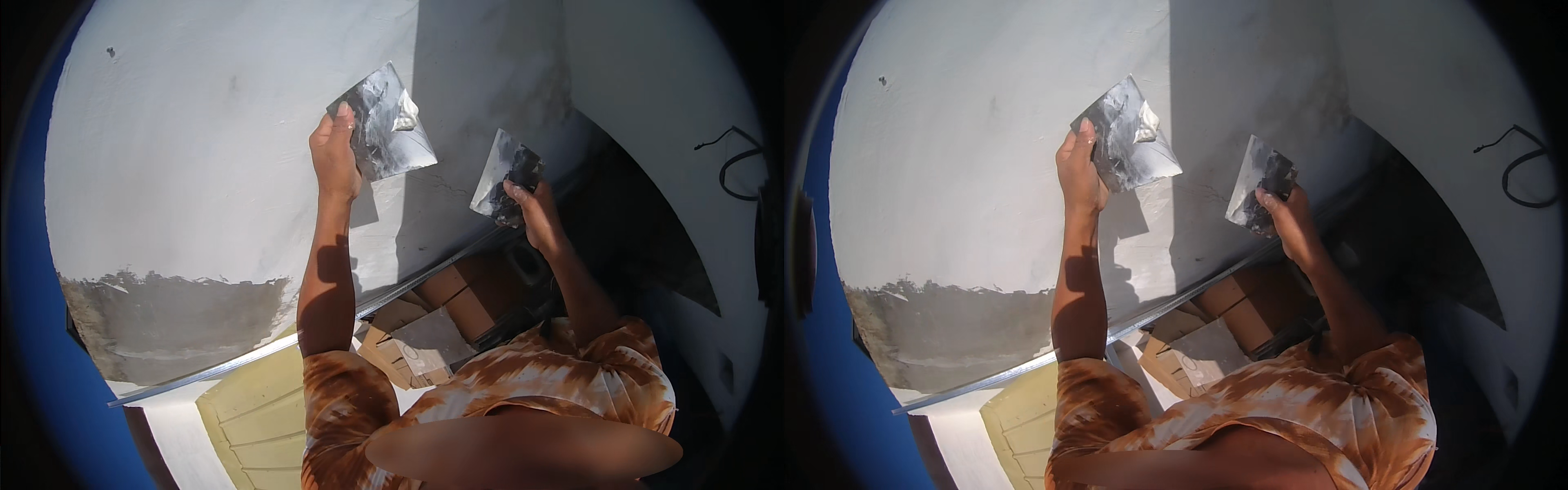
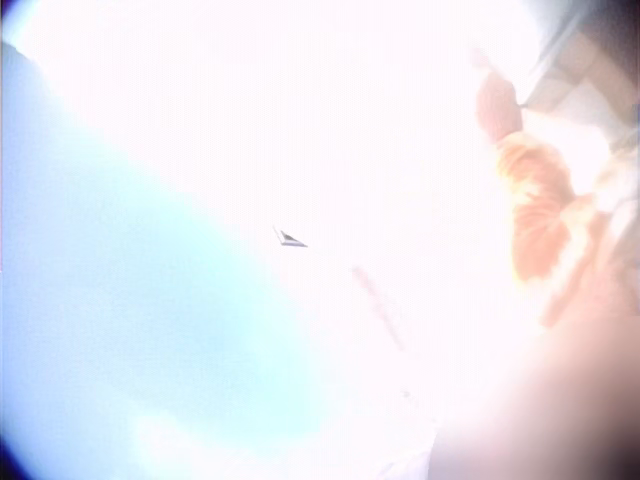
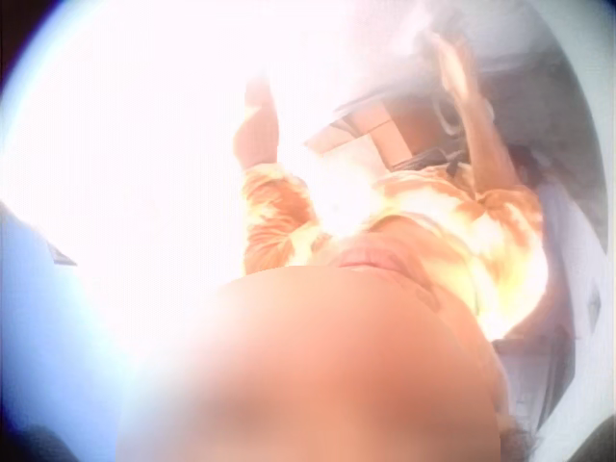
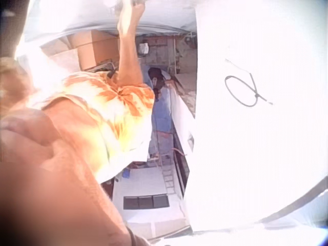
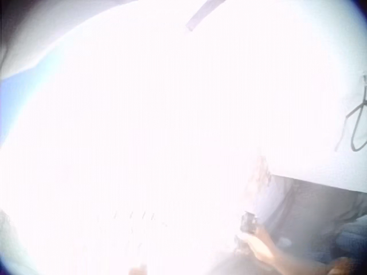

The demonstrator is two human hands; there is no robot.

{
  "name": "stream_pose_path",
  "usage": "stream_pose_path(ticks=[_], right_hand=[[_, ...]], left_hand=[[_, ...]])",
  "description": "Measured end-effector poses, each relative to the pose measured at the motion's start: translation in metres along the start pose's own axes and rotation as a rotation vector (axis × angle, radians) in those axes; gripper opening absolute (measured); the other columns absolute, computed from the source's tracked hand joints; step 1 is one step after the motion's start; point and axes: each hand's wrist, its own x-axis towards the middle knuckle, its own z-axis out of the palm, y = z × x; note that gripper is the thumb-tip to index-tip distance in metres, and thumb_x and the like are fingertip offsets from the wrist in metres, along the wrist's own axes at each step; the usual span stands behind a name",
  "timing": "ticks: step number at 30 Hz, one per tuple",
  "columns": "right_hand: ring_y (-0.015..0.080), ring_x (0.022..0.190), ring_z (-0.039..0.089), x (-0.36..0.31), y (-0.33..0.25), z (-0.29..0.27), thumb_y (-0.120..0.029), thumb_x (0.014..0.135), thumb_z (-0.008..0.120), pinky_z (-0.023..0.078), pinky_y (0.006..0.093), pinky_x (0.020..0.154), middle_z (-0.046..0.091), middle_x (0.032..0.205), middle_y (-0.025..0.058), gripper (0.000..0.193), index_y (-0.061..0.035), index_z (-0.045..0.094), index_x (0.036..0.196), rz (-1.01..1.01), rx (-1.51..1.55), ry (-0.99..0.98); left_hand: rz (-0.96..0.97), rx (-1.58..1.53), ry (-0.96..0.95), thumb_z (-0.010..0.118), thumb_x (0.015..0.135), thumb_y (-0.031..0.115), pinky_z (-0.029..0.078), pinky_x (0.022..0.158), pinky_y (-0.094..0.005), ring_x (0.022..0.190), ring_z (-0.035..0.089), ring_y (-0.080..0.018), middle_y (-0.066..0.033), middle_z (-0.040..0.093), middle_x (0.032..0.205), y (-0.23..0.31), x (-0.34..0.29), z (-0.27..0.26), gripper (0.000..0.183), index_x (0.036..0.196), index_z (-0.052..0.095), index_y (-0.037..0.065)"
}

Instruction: The person applies white plaster to a wall using two metal trowels. They repeatedly scoop plaster from a board and spread it onto the wall surface, smoothing it with the trowels. The person occasionally adjusts their position and reloads the trowels from the board.

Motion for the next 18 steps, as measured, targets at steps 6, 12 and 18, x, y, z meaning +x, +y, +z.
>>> stream_pose_path(ticks=[6,12,18], right_hand=[[0.0259,0.083,0.070,-0.060,-0.020,0.032,-0.017,0.095,0.053,0.059,0.0417,0.061,0.066,0.100,0.0134,0.022,-0.0017,0.054,0.111,0.308,0.765,0.038],[0.0218,0.077,0.070,-0.074,-0.056,0.030,-0.011,0.091,0.057,0.059,0.0375,0.065,0.068,0.092,0.0087,0.019,-0.0017,0.058,0.107,0.178,0.640,-0.045],[0.0171,0.094,0.066,-0.120,-0.081,0.056,-0.026,0.099,0.058,0.053,0.0334,0.084,0.066,0.104,0.0055,0.032,-0.0002,0.060,0.119,-0.337,-0.058,-0.237]], left_hand=[[0.447,-0.292,-0.007,0.058,0.100,0.029,0.051,0.077,-0.0304,0.087,0.061,-0.0151,-0.0091,0.068,0.104,-0.048,-0.125,0.058,0.031,0.110,0.065,0.000],[0.684,0.320,-0.172,0.059,0.098,0.019,0.055,0.089,-0.0370,0.104,0.070,-0.0317,-0.0223,0.071,0.109,-0.066,-0.185,0.032,0.025,0.107,0.067,-0.003],[-0.036,-0.134,0.275,0.055,0.101,0.022,0.054,0.083,-0.0349,0.091,0.067,-0.0230,-0.0133,0.069,0.106,-0.082,-0.236,-0.004,0.027,0.114,0.062,-0.002]])
